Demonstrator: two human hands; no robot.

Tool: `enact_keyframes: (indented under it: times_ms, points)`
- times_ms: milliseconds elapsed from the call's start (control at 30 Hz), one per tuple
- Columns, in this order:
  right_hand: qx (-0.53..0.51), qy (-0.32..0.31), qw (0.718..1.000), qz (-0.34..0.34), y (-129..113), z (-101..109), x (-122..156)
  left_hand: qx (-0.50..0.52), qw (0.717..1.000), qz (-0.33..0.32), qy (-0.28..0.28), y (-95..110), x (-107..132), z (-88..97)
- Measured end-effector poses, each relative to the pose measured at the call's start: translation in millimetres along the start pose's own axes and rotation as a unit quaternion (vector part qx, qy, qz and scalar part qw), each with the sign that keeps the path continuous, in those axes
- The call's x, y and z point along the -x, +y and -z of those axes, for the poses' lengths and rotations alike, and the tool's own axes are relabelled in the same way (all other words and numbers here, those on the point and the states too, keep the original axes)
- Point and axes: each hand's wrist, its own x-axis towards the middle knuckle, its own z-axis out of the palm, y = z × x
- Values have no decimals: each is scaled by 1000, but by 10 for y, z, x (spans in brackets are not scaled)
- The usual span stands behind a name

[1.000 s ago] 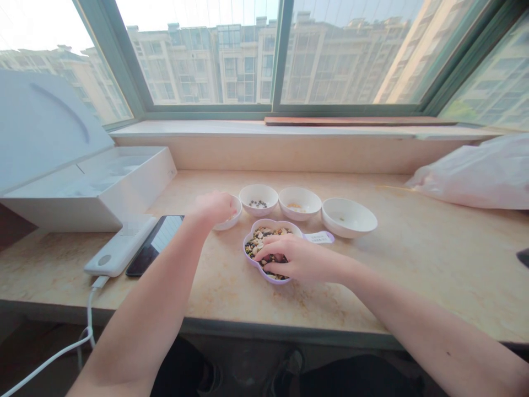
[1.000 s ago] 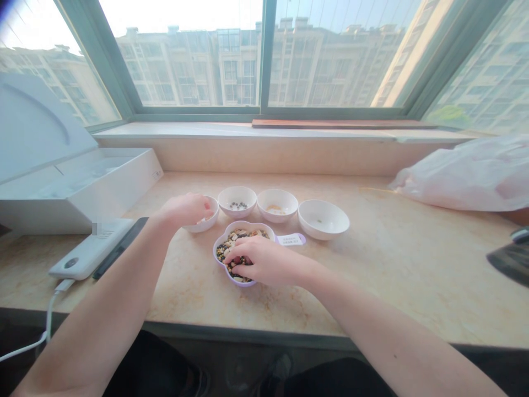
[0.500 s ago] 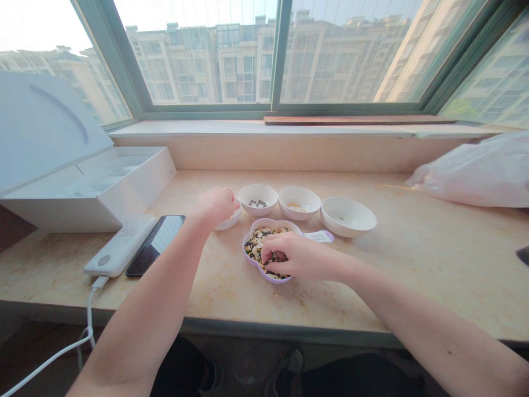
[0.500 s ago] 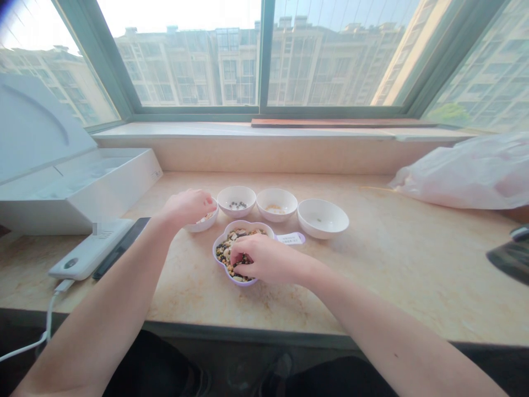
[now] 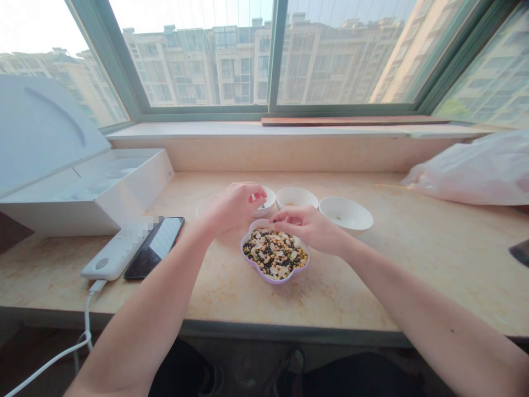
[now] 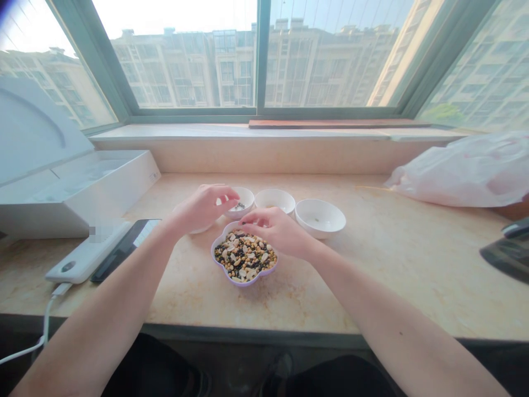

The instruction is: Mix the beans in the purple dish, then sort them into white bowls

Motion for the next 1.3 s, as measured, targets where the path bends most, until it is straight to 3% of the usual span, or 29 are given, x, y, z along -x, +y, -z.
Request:
enact_keyframes:
  times_ms: [133,267,400,633,733,800,900,1033,1167,1300]
  points:
    - [-183,33,981,-58,15,41,-32,108,988,-113,5,131,18,-130]
    - [-301,62,948,-86,-5,72,-57,144,975,-158,53,127,12,-235]
    - [-332,66,935,-102,-8,70,-67,124,977,-154,78,88,-17,-296]
    - [-314,40,944,-95,35,32,-76,107,980,-147,86,109,-16,-319]
    - [-264,57,958,-94,38,38,-70,67,986,-112,108,108,-20,-313]
    - [-173,53,980,-81,14,36,-44,35,988,-65,137,83,-28,-302]
    - [-3,-44,999,-9,-56,-8,29,-8,987,-2,162,17,-46,-263]
    - [138,-194,967,96,-138,-127,126,-65,986,49,149,-74,-92,-215]
    - [218,-238,939,120,-160,-190,153,-127,985,74,91,-133,-164,-240]
    - [225,-256,934,108,-160,-179,123,-158,983,79,49,-145,-196,-284]
